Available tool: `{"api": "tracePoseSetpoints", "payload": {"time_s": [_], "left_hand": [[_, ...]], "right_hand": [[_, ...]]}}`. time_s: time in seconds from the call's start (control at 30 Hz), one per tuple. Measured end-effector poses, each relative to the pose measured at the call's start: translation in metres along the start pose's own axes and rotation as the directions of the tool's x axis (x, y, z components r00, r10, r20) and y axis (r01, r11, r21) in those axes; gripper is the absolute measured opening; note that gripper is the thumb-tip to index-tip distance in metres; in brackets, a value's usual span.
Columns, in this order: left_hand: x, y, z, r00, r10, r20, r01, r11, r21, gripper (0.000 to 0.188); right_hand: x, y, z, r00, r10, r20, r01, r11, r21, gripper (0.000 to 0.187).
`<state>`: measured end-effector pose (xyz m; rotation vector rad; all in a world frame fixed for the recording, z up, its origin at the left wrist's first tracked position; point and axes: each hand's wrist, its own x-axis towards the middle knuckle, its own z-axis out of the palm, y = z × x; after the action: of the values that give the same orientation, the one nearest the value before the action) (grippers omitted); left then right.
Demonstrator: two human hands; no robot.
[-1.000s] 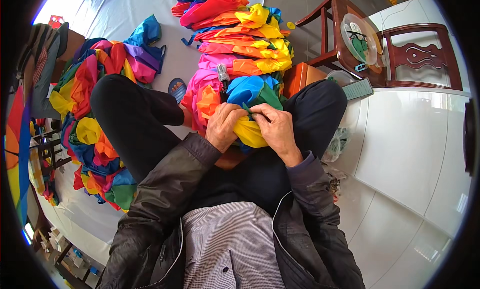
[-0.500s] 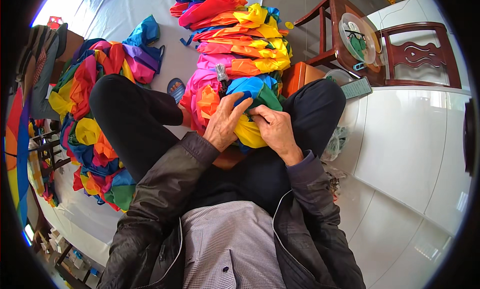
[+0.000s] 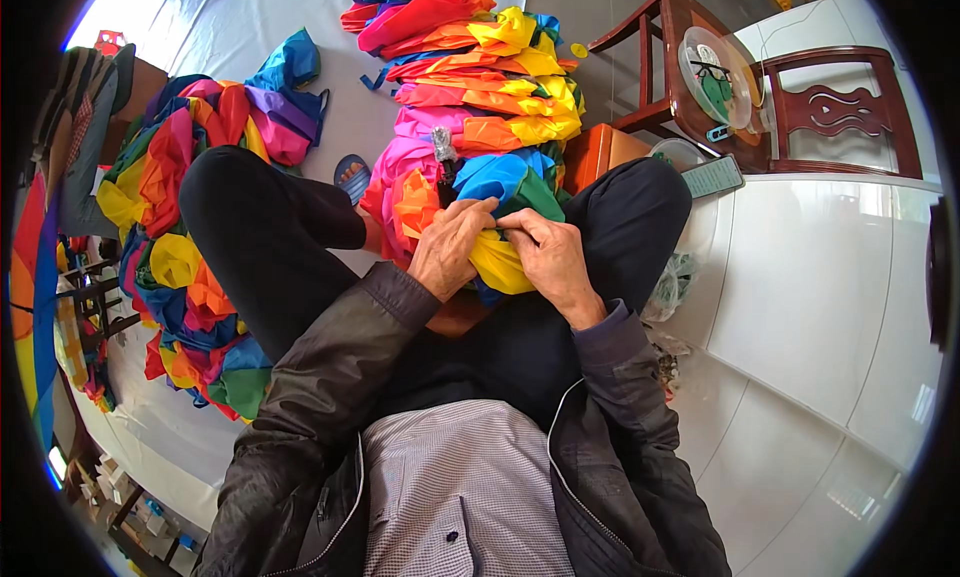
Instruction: Fold and organize various colorful fabric pieces and costume components.
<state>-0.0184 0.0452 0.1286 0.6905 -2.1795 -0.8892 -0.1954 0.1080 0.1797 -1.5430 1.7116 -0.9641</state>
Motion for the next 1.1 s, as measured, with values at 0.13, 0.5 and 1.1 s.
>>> {"api": "tracePoseSetpoints", "payload": {"time_s": [0.13,0.5,1.1], "left_hand": [[-0.004,0.000,0.001,1.000,0.001,-0.022,-0.001,1.000,0.005,0.052],[-0.007,0.002,-0.003,0.988,0.094,-0.123,-0.091,0.995,0.031,0.055],[-0.007,0.002,-0.004,0.992,0.067,-0.105,-0.056,0.994,0.097,0.060]], "right_hand": [[-0.001,0.000,0.000,1.000,0.006,-0.012,-0.006,0.999,0.031,0.010],[-0.005,-0.002,0.002,0.949,-0.304,-0.078,0.295,0.949,-0.114,0.011],[-0.005,0.017,0.014,0.950,-0.283,-0.130,0.271,0.957,-0.098,0.016]]}}
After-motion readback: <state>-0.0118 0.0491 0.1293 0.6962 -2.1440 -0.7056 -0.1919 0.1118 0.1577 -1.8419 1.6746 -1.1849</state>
